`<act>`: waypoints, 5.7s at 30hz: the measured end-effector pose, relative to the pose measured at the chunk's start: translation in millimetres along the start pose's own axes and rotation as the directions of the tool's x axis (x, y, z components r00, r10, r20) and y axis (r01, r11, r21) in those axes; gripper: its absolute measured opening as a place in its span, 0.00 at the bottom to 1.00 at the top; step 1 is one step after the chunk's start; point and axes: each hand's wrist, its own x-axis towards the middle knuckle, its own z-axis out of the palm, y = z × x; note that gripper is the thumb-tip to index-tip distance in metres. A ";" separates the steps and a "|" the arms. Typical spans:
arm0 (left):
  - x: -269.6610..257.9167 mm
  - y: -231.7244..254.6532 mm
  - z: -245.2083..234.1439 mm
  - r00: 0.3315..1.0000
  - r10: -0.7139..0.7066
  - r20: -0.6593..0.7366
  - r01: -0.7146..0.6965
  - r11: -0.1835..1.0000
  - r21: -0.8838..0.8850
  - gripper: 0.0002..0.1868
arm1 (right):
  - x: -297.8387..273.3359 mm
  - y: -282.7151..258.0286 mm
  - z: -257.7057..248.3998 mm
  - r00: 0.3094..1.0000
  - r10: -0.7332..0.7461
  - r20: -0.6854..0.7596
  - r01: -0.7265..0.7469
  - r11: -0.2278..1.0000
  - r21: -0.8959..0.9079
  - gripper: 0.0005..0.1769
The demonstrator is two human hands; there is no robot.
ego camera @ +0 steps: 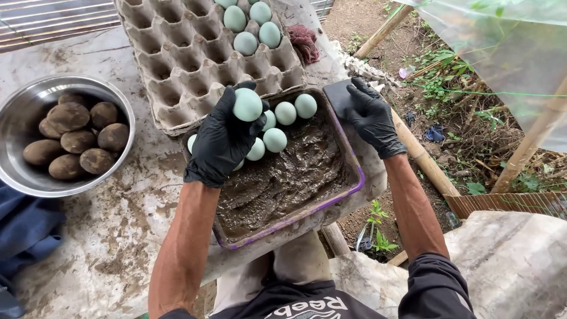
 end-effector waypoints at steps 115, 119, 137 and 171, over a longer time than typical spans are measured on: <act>14.8 22.6 19.8 0.836 0.432 0.338 -0.534 0.781 0.323 0.25 | 28.0 -18.7 -0.6 0.975 0.219 -0.023 -0.220 0.959 -0.180 0.25; 32.3 61.0 14.1 0.846 0.516 0.133 -0.495 0.669 0.555 0.29 | 8.2 0.0 5.8 0.973 0.229 -0.038 -0.232 0.958 -0.168 0.26; 141.7 99.5 2.8 0.850 0.423 0.314 -0.149 -0.377 0.914 0.21 | -13.0 -3.3 28.6 0.883 0.088 -0.461 -0.081 0.996 0.036 0.17; 204.1 54.2 11.5 0.694 0.142 0.706 -0.372 -0.769 0.520 0.13 | -16.5 -18.2 27.6 0.908 0.075 -0.412 -0.093 0.995 -0.025 0.13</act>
